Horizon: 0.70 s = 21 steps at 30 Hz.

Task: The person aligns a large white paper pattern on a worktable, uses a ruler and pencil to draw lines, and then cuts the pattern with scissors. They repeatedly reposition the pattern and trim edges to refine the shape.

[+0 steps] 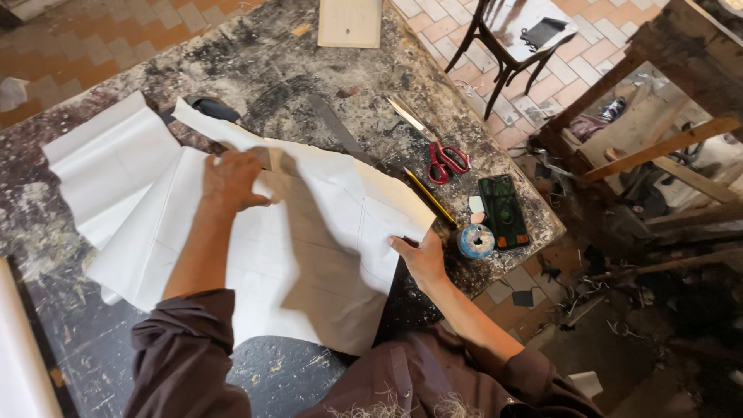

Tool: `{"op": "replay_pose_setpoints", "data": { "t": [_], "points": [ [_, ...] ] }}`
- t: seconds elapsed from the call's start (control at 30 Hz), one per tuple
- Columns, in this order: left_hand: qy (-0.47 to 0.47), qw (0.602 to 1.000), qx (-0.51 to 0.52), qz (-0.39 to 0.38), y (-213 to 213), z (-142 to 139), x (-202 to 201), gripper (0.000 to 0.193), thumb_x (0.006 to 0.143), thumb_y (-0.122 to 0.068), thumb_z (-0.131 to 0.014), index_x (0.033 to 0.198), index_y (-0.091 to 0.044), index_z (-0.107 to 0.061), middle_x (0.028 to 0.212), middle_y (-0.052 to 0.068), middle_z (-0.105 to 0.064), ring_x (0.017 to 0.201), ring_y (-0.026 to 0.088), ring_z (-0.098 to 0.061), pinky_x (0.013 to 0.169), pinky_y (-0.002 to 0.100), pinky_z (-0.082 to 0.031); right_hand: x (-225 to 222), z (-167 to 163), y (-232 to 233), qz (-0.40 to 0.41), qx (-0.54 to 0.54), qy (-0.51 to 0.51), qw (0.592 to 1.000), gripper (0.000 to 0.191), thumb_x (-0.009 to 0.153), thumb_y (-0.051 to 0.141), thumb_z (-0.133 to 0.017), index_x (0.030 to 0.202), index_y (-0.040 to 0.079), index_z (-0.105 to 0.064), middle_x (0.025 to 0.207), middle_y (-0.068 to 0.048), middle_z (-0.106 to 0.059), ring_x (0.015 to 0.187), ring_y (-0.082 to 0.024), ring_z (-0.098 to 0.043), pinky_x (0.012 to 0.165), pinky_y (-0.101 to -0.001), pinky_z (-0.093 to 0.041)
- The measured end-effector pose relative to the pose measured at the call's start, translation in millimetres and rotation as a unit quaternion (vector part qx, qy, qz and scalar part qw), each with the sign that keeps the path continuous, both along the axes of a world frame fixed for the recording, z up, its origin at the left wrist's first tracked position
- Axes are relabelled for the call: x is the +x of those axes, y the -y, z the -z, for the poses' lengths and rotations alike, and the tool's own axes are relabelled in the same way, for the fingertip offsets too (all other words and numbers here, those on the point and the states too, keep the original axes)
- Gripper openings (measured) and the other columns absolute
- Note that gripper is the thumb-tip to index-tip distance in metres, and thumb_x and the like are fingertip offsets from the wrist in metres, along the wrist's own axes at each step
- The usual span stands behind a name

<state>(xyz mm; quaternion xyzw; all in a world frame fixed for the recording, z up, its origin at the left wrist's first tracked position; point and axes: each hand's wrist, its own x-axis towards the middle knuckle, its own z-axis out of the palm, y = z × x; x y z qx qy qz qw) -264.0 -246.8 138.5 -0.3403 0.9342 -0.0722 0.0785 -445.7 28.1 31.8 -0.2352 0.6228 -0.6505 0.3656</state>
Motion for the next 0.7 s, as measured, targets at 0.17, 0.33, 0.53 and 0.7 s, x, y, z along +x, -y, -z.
{"op": "replay_pose_setpoints", "data": {
  "t": [0.17,0.33,0.53,0.7],
  "points": [
    [0.063,0.989,0.055,-0.122,16.7,-2.3,35.1,0.073,0.068,-0.068,-0.083,0.125,-0.025,-0.069,0.116,0.004,-0.076,0.116,0.027,-0.068,0.101,0.054,-0.044,-18.4,-3.9,7.1,0.099,0.018,-0.071,0.992,0.072,0.083,0.001,-0.076,0.142,-0.004,-0.036,0.120,-0.014,-0.066,0.107,-0.017,-0.069,0.089,-0.0321,-0.058],
    [-0.018,0.958,0.201,-0.204,17.8,20.8,113.6,0.045,0.082,-0.051,-0.074,0.118,-0.023,-0.077,0.109,0.013,-0.077,0.106,0.036,-0.071,0.092,0.052,-0.054,-20.2,5.1,32.0,0.031,-0.009,-0.106,0.994,0.086,0.087,0.001,-0.072,0.153,-0.001,-0.016,0.121,-0.017,-0.068,0.110,-0.020,-0.071,0.093,-0.0326,-0.055],
    [0.072,0.921,0.286,-0.256,-3.4,39.6,198.7,0.044,0.074,-0.050,-0.083,0.105,-0.018,-0.080,0.104,0.009,-0.080,0.100,0.031,-0.075,0.088,0.044,-0.058,-3.1,17.9,70.2,-0.075,0.028,-0.208,0.975,0.089,0.091,0.003,-0.072,0.158,0.002,-0.014,0.108,-0.015,-0.074,0.102,-0.019,-0.073,0.086,-0.0315,-0.055],
    [-0.032,0.977,-0.069,-0.201,-48.9,48.4,177.6,0.043,0.066,-0.040,-0.091,0.098,-0.017,-0.076,0.101,0.004,-0.072,0.094,0.030,-0.069,0.078,0.047,-0.053,8.2,14.2,83.3,-0.138,0.001,-0.200,0.970,0.088,0.091,0.003,-0.075,0.157,0.003,-0.017,0.098,-0.011,-0.075,0.091,-0.015,-0.072,0.080,-0.0294,-0.055]
  ]
}}
